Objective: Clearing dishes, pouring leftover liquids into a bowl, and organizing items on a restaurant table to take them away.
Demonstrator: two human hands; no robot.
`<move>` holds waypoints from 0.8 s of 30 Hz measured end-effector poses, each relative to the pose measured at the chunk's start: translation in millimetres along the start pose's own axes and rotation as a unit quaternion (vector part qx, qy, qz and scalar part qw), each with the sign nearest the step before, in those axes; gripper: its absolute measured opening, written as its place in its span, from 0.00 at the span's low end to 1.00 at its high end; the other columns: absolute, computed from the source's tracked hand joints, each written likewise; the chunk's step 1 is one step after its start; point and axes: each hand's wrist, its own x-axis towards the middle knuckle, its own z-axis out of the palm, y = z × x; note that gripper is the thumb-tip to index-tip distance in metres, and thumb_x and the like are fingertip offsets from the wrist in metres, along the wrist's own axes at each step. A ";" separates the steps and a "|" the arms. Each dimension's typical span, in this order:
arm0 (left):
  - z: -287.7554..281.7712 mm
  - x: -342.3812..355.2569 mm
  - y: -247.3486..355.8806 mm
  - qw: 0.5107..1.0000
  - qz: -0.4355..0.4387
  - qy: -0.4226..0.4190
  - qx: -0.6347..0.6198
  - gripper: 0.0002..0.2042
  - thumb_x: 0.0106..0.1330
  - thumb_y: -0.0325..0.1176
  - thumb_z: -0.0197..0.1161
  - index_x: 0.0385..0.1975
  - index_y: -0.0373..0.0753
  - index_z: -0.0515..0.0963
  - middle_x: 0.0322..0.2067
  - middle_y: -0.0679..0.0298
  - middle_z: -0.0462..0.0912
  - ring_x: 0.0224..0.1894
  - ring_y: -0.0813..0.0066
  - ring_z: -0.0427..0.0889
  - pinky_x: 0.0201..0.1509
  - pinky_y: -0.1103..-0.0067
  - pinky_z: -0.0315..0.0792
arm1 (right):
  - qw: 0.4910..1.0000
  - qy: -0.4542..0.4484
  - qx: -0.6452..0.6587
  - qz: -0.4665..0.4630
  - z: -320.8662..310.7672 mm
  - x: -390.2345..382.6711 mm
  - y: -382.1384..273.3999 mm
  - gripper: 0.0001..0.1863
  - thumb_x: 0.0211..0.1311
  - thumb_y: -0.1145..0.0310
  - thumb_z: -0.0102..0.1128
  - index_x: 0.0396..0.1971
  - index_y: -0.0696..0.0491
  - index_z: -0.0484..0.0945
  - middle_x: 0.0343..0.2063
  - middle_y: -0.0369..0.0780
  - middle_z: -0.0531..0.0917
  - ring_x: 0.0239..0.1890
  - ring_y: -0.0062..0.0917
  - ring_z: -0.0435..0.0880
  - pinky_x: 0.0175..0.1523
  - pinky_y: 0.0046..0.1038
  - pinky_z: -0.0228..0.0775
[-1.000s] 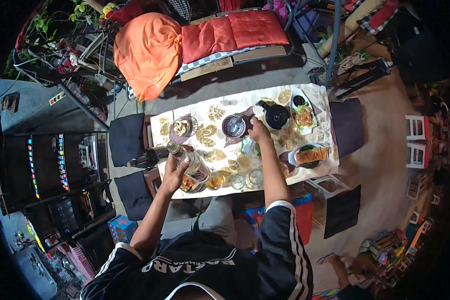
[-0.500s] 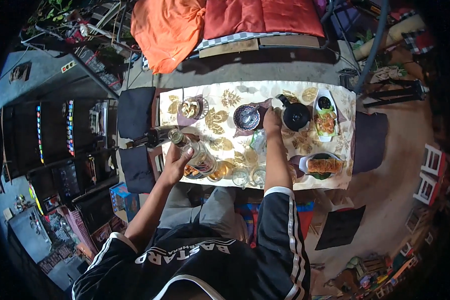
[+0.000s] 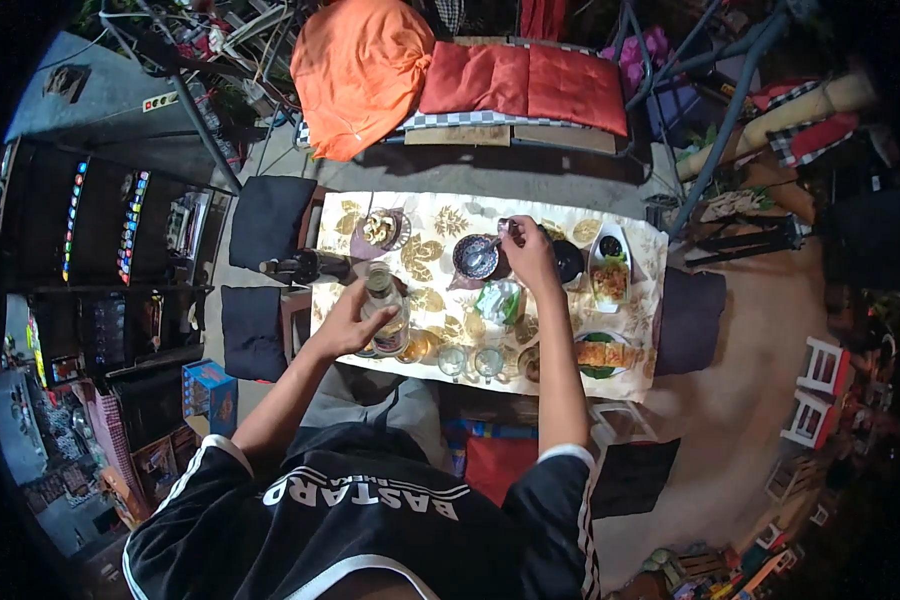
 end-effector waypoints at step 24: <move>-74.8 -34.5 89.8 0.974 0.098 -0.143 0.148 0.24 0.57 0.37 0.65 0.51 0.31 0.72 0.39 0.46 0.81 0.41 0.54 0.82 0.49 0.68 0.73 | 0.870 -0.197 -0.125 -0.434 -37.3 -114.1 -270.6 0.19 0.51 0.80 0.61 0.45 0.58 0.73 0.37 0.46 0.78 0.43 0.42 0.78 0.49 0.38 0.69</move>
